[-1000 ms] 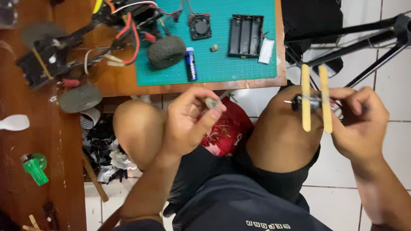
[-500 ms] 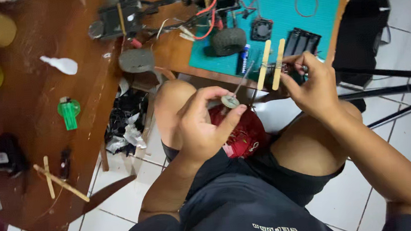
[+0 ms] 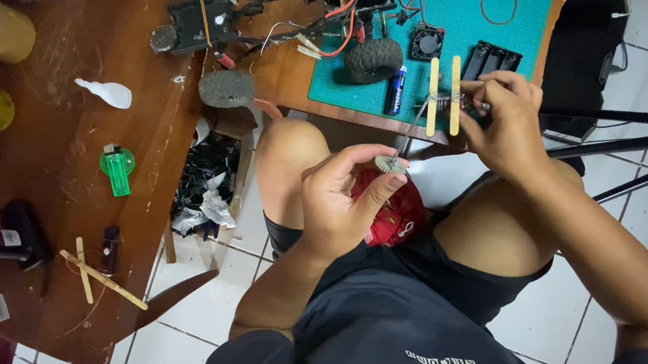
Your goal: The person sits on the floor and assembles a small electronic device using popsicle sticks, wires, and a motor. They adjust the components by hand, then stand up and walk away.
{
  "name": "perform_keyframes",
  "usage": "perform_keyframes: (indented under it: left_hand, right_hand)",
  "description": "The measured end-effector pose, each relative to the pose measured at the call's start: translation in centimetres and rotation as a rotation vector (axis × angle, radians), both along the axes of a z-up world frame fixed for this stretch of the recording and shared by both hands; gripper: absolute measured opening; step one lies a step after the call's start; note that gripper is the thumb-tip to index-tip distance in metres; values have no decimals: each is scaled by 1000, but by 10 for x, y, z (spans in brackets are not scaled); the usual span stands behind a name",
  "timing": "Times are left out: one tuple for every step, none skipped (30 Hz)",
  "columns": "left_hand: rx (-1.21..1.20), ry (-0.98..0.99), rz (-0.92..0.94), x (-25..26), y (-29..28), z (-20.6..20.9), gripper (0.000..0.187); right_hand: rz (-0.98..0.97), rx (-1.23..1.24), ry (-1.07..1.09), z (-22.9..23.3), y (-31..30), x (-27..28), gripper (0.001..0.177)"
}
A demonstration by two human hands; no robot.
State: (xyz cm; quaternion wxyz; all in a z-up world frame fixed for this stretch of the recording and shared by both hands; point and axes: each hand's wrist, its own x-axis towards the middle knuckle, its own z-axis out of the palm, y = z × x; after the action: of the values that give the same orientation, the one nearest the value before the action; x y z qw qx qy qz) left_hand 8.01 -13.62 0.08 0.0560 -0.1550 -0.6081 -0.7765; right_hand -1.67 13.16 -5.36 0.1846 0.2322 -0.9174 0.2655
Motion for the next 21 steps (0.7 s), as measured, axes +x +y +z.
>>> perform_keyframes:
  left_hand:
    - [24,-15,-11,1,1,-2,28]
    - [47,-30,-22,1,2,-4,28]
    - [70,-45,-34,2,2,-5,28]
    - [89,-66,-52,3,2,-6,29]
    - [109,-87,-69,3,2,-8,30]
    - [128,-107,-85,4,1,-9,31]
    - [126,-120,-91,5,1,-10,32]
    - [123,-134,-96,5,0,-12,33]
    - [120,-147,-105,5,0,-13,34]
    - [136,-141,-116,5,0,-13,34]
    - [154,-135,-128,6,0,-14,34]
    - [172,-130,-139,6,1,-15,35]
    - [174,-129,-149,6,1,-15,36]
    - [177,-127,-158,6,1,-15,38]
    - [179,-125,-168,5,2,-15,39]
    - [176,-123,-176,6,2,-15,41]
    - [173,-122,-183,6,2,-14,43]
    - [170,-121,-189,6,1,-13,45]
    - [197,-136,-210,6,1,-13,45]
    - [224,-150,-231,6,1,-13,45]
    - [252,-162,-250,5,1,-13,46]
  right_hand:
    - [13,-9,1,0,1,0,35]
    - [25,-18,3,1,1,1,36]
    - [19,-33,-31,2,2,2,36]
    - [14,-48,-66,4,4,3,37]
    - [10,-63,-99,5,5,4,38]
    - [13,-44,-107,5,5,4,39]
    - [15,-27,-118,4,5,4,40]
    - [16,-9,-129,3,5,4,40]
    - [28,-5,-101,1,6,4,40]
    - [39,-1,-73,0,6,4,39]
    - [50,5,-46,0,7,5,39]
    - [46,13,-34,0,7,5,40]
    - [42,19,-22,1,6,6,41]
    - [38,26,-10,3,4,6,43]
    - [37,24,-9,6,3,8,42]
    - [35,22,-7,9,1,9,42]
    - [34,20,-7,14,-1,10,42]
    - [37,23,-1,20,-2,12,40]
    - [40,26,6,26,-1,14,39]
    - [44,29,13,30,-1,16,38]
    - [18,14,2,33,0,17,37]
